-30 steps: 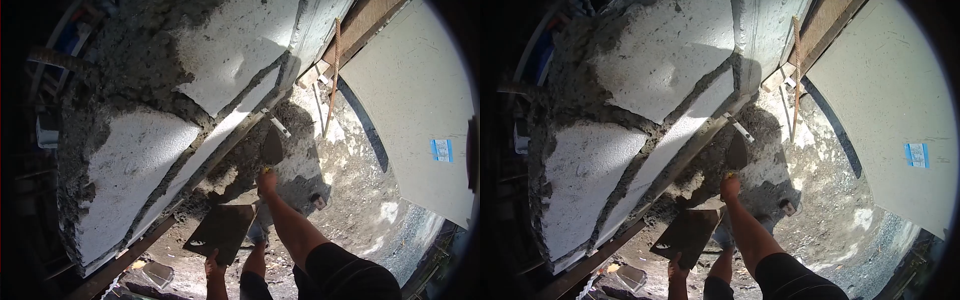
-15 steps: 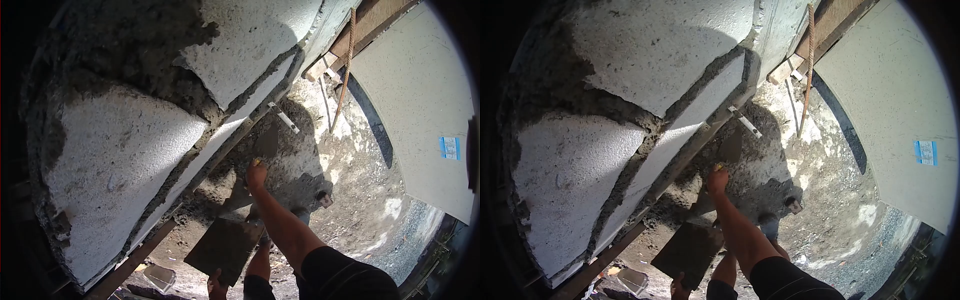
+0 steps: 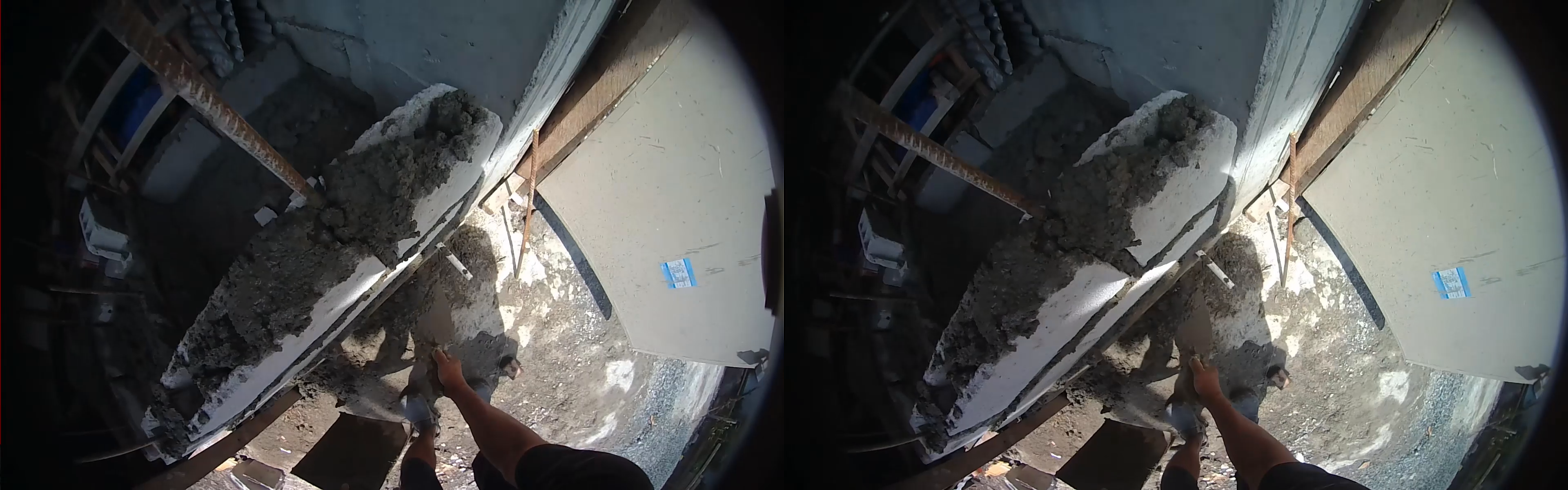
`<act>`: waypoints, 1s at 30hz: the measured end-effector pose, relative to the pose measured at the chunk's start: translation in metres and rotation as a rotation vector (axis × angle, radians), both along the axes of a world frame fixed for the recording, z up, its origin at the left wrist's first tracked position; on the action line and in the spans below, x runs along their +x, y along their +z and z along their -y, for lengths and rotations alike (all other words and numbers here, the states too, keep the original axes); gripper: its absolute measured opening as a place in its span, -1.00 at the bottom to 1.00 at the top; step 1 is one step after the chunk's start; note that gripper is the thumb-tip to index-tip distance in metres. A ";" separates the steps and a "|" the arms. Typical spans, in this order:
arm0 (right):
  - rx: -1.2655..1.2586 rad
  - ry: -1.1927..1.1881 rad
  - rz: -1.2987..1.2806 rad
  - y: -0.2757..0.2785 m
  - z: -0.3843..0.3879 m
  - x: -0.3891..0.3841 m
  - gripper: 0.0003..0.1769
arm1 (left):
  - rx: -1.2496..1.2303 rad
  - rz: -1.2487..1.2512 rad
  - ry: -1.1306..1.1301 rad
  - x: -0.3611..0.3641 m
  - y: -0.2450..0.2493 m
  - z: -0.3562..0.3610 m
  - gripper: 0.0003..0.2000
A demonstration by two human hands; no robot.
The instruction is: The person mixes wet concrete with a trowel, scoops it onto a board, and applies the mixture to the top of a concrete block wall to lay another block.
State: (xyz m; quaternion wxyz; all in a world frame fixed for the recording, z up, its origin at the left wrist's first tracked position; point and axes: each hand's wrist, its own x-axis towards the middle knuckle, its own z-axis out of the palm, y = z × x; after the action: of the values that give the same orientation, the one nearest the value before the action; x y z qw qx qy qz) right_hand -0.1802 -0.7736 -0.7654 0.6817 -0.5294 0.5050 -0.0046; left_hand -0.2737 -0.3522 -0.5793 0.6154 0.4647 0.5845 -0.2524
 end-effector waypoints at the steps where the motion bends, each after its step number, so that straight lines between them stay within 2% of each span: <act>1: 0.216 -0.081 0.012 0.068 0.006 -0.014 -0.65 | -0.020 0.014 -0.002 0.004 0.013 0.003 -0.28; 2: 0.297 -0.021 -0.074 0.106 0.014 -0.036 -0.63 | -0.042 0.030 -0.006 0.008 0.026 0.005 -0.27; 4: 0.586 -0.004 -0.019 0.193 0.033 -0.075 -0.65 | -0.088 0.066 -0.018 0.014 0.051 0.007 -0.25; 5: 0.560 0.009 -0.012 0.233 0.043 -0.085 -0.65 | -0.109 0.083 -0.021 0.014 0.063 0.006 -0.24; 7: 0.311 0.148 -0.103 0.307 0.055 -0.106 -0.69 | -0.151 0.124 -0.030 0.016 0.084 0.000 -0.22; 8: 0.396 0.100 -0.093 0.364 0.061 -0.103 -0.74 | -0.168 0.145 -0.031 0.016 0.092 -0.002 -0.21; 10: 0.334 0.145 -0.030 0.438 0.079 -0.100 -0.73 | -0.206 0.186 -0.041 0.014 0.105 -0.006 -0.19; 12: 0.186 0.286 -0.015 0.504 0.100 -0.084 -0.72 | -0.231 0.237 -0.055 0.013 0.115 -0.009 -0.17; 14: -0.013 0.372 0.064 0.537 0.126 -0.065 -0.72 | -0.248 0.281 -0.063 0.012 0.125 -0.012 -0.15; 16: -0.177 0.438 0.162 0.545 0.160 -0.042 -0.73 | -0.257 0.329 -0.072 0.010 0.133 -0.013 -0.12; 18: -0.467 0.497 0.124 0.567 0.183 -0.005 -0.71 | -0.246 0.373 -0.078 0.004 0.141 -0.014 -0.10; 20: -1.042 0.603 0.239 0.577 0.202 0.033 -0.74 | -0.225 0.403 -0.062 0.002 0.140 -0.006 -0.09; 22: -1.230 0.719 0.106 0.590 0.214 0.070 -0.75 | -0.405 0.468 0.193 -0.001 0.138 0.001 -0.66; 24: -1.381 0.864 -0.032 0.610 0.214 0.099 -0.72 | -0.405 0.472 0.222 0.002 0.151 0.012 -0.65; 26: -1.439 0.956 -0.106 0.604 0.220 0.112 -0.71 | -0.409 0.473 0.246 -0.001 0.170 0.026 -0.64; 28: -1.438 0.785 0.013 0.600 0.220 0.122 -0.70 | -0.346 0.528 0.213 0.000 0.178 0.031 -0.63; 30: -1.341 0.731 0.150 0.607 0.218 0.110 -0.66 | -0.385 0.544 0.288 -0.006 0.182 0.034 -0.61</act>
State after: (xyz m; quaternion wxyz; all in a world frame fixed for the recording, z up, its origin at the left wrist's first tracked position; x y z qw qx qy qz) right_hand -0.0705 -0.9914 -0.1583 0.2054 -0.9612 0.1396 -0.1201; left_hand -0.2793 -0.3859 -0.3970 0.8539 0.3035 0.4005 -0.1355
